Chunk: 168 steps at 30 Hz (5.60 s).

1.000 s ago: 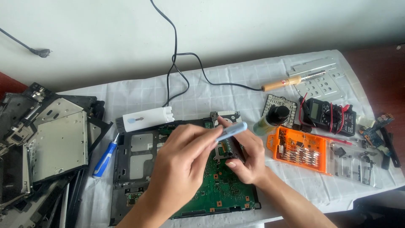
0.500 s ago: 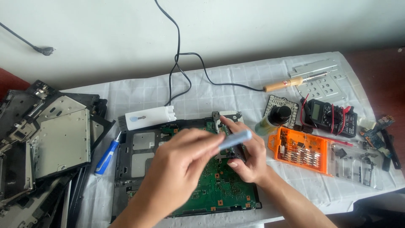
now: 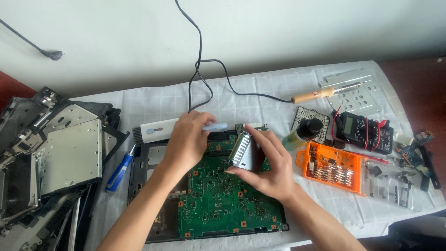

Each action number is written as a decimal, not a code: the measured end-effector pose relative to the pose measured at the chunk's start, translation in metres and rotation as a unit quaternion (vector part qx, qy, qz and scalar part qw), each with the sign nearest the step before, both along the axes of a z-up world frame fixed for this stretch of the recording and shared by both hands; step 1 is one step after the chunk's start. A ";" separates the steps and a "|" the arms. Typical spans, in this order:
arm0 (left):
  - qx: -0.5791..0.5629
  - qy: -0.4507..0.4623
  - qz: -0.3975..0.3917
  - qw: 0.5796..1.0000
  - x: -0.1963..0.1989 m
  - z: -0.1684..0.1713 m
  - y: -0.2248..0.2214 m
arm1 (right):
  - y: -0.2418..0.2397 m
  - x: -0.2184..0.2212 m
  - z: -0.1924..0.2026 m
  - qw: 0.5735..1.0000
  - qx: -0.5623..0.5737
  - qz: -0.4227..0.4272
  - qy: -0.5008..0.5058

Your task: Repairing a laptop motherboard by soldering a component and using a screwdriver to secure parts.

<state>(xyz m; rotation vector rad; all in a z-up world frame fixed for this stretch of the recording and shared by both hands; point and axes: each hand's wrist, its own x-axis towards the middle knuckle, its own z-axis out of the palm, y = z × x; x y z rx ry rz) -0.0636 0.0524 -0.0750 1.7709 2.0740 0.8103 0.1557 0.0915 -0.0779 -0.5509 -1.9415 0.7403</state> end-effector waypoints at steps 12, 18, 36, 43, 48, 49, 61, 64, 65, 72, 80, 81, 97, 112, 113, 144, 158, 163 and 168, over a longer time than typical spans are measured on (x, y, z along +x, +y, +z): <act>0.205 -0.287 -0.206 0.913 0.019 0.051 -0.030 | -0.001 0.009 0.003 0.954 -0.129 0.254 0.090; 0.262 -0.161 -0.239 0.921 0.028 0.047 -0.054 | -0.008 0.018 -0.002 0.927 -0.157 0.336 0.055; 0.250 -0.175 -0.274 0.912 0.027 0.039 -0.055 | -0.012 0.020 -0.039 0.882 -0.187 0.414 0.124; 0.243 -0.179 -0.273 0.913 0.026 0.040 -0.055 | -0.012 0.017 -0.030 0.890 -0.171 0.405 0.118; 0.238 -0.187 -0.265 0.915 0.027 0.038 -0.055 | -0.012 0.016 -0.027 0.889 -0.181 0.403 0.118; 0.238 -0.187 -0.265 0.915 0.027 0.038 -0.055 | -0.012 0.015 -0.027 0.889 -0.181 0.403 0.118; 0.236 -0.188 -0.258 0.918 0.025 0.038 -0.053 | -0.009 0.013 -0.018 0.913 -0.158 0.366 0.089; 0.229 -0.189 -0.257 0.920 0.022 0.037 -0.052 | -0.009 0.009 -0.011 0.929 -0.161 0.326 0.070; 0.211 -0.188 -0.261 0.923 0.020 0.037 -0.051 | -0.009 0.008 -0.008 0.925 -0.182 0.322 0.084; 0.089 -0.186 -0.257 0.944 0.009 0.043 -0.045 | -0.001 -0.009 0.010 0.949 -0.203 0.230 0.077; 0.171 -0.205 -0.177 0.947 0.009 0.044 -0.044 | 0.006 -0.022 0.018 0.948 -0.196 0.241 0.077; 0.163 -0.218 -0.172 0.947 0.009 0.044 -0.044 | 0.005 -0.023 0.015 0.947 -0.200 0.233 0.095; 0.282 0.015 -0.145 0.948 0.010 0.023 -0.045 | 0.013 -0.009 -0.003 0.992 0.127 0.006 0.016; 0.252 -0.001 -0.182 0.951 0.005 0.017 -0.046 | 0.011 -0.003 0.004 0.982 0.190 -0.006 -0.009; 0.247 -0.002 -0.187 0.951 0.005 0.014 -0.046 | 0.010 -0.004 0.004 0.979 0.205 -0.002 -0.008; 0.078 0.085 0.064 0.991 -0.029 0.015 -0.117 | 0.001 -0.015 0.000 0.924 -0.225 0.293 0.102; -0.080 0.195 0.300 0.930 -0.040 -0.034 -0.152 | 0.000 -0.006 0.000 0.933 -0.178 0.284 0.132; -0.068 0.240 0.281 0.927 -0.019 -0.012 -0.163 | 0.006 -0.006 0.008 0.935 -0.173 0.285 0.119; -0.127 0.088 0.268 0.951 -0.011 0.035 -0.175 | 0.015 -0.004 0.003 0.850 -0.339 0.362 0.177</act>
